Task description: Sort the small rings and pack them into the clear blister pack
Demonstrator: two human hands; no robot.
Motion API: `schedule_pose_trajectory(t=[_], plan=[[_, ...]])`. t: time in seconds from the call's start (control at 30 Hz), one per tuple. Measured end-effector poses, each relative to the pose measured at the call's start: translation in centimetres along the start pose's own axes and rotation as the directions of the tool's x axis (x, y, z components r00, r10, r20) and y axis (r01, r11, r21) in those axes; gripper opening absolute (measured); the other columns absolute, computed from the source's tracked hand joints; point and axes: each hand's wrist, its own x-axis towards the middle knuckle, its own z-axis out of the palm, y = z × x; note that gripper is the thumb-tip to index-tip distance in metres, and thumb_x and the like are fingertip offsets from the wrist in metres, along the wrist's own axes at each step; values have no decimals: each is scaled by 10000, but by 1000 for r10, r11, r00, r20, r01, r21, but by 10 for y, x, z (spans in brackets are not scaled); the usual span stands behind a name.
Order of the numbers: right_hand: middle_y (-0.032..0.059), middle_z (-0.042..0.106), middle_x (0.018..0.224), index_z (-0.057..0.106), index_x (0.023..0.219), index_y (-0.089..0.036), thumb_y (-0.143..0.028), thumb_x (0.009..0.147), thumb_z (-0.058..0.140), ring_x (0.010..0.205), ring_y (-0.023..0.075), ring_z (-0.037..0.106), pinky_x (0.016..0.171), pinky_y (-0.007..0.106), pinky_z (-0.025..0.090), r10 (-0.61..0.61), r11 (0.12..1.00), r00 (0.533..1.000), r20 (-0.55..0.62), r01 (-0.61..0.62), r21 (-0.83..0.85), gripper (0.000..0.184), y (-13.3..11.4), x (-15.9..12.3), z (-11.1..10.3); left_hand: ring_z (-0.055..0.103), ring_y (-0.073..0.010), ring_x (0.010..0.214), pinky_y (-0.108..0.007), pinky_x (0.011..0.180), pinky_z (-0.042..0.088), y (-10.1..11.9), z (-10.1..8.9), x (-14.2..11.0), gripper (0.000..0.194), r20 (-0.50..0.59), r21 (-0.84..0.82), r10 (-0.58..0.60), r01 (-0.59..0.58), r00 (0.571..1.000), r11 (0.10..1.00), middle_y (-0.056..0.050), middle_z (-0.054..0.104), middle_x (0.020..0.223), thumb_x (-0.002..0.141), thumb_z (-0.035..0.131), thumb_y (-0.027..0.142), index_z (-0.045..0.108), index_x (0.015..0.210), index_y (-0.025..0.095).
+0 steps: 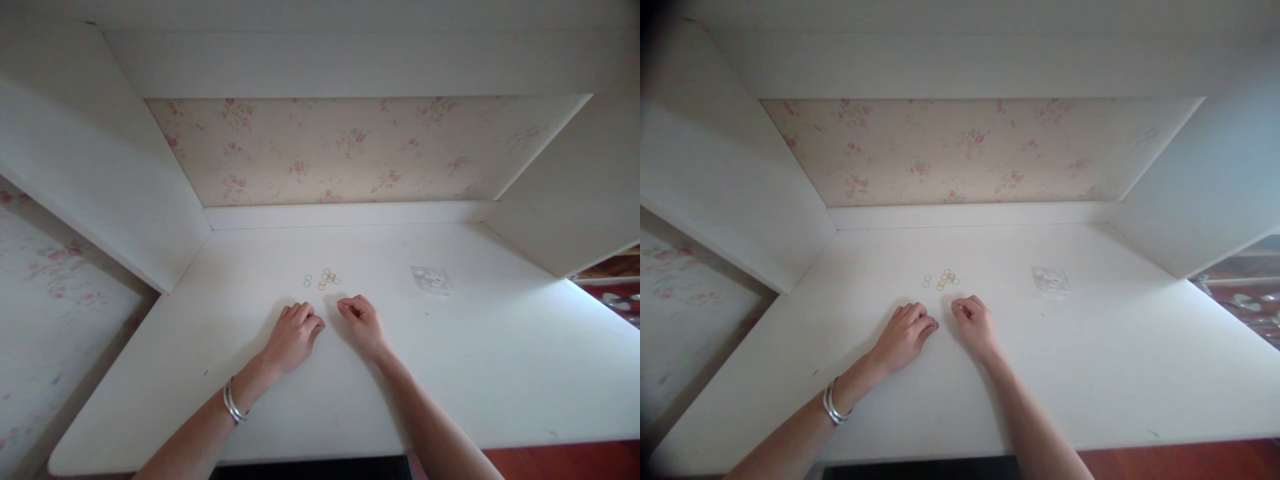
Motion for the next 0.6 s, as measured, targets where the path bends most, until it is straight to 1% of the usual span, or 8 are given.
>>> schedule_pose_trajectory(t=[0.07,0.1,0.2,0.27,0.37,0.47,0.53,0.6], plan=[[30,568,746,689,815,-196,-400,836,510,638,139,506,604,263,408,-2,1000,1000,2,2,0,272,-1,0,0,520,-181,853,-341,794,392,-4,-2,0,215,-39,-50,-65,63,997,997,-48,547,867,909,438,282,639,858,228],[32,570,747,691,818,-195,-403,837,509,638,140,506,605,263,409,-5,1000,1000,3,5,-2,277,-2,-1,0,523,-180,861,-337,810,397,-8,-3,0,214,-77,-90,-110,103,991,991,-49,549,866,907,437,290,634,856,225],[35,574,750,696,823,-194,-408,837,509,633,137,502,602,262,406,-14,1000,1000,8,15,-7,285,-2,-2,1,531,-170,891,-310,849,413,-24,-4,-1,194,-200,-265,-257,200,946,943,-50,562,890,899,440,299,611,882,208],[34,577,751,698,824,-194,-412,835,509,630,136,501,598,261,403,-13,1000,1000,14,13,-12,289,-1,-2,2,540,-157,872,-284,825,431,-37,-2,-1,192,-226,-385,-339,236,913,892,-44,571,895,889,445,304,606,883,199],[30,585,754,699,817,-197,-421,825,512,638,139,506,600,262,402,11,1000,1000,14,-11,-27,291,4,2,2,541,-141,763,-262,725,442,-50,5,-2,200,-173,-486,-430,303,886,820,-24,579,832,864,470,327,617,861,192],[26,597,755,697,798,-195,-406,809,525,642,139,516,607,261,403,26,996,1000,1,-26,-80,272,8,16,-1,518,-132,684,-257,662,422,-55,12,-2,210,-121,-525,-477,352,870,775,-6,573,765,843,491,345,628,850,187],[25,604,767,700,802,-196,-375,808,524,653,137,529,629,260,405,4,985,1000,15,-2,-173,251,7,30,-4,513,-132,680,-255,656,413,-55,15,-2,206,-101,-544,-484,358,869,759,-4,572,756,836,497,340,633,847,186],[23,609,780,706,819,-204,-348,817,507,663,134,539,649,259,399,-38,951,998,49,51,-305,246,3,46,-6,520,-133,692,-255,666,414,-54,15,-2,191,-86,-560,-488,363,869,745,-7,582,773,826,506,324,637,845,185]])
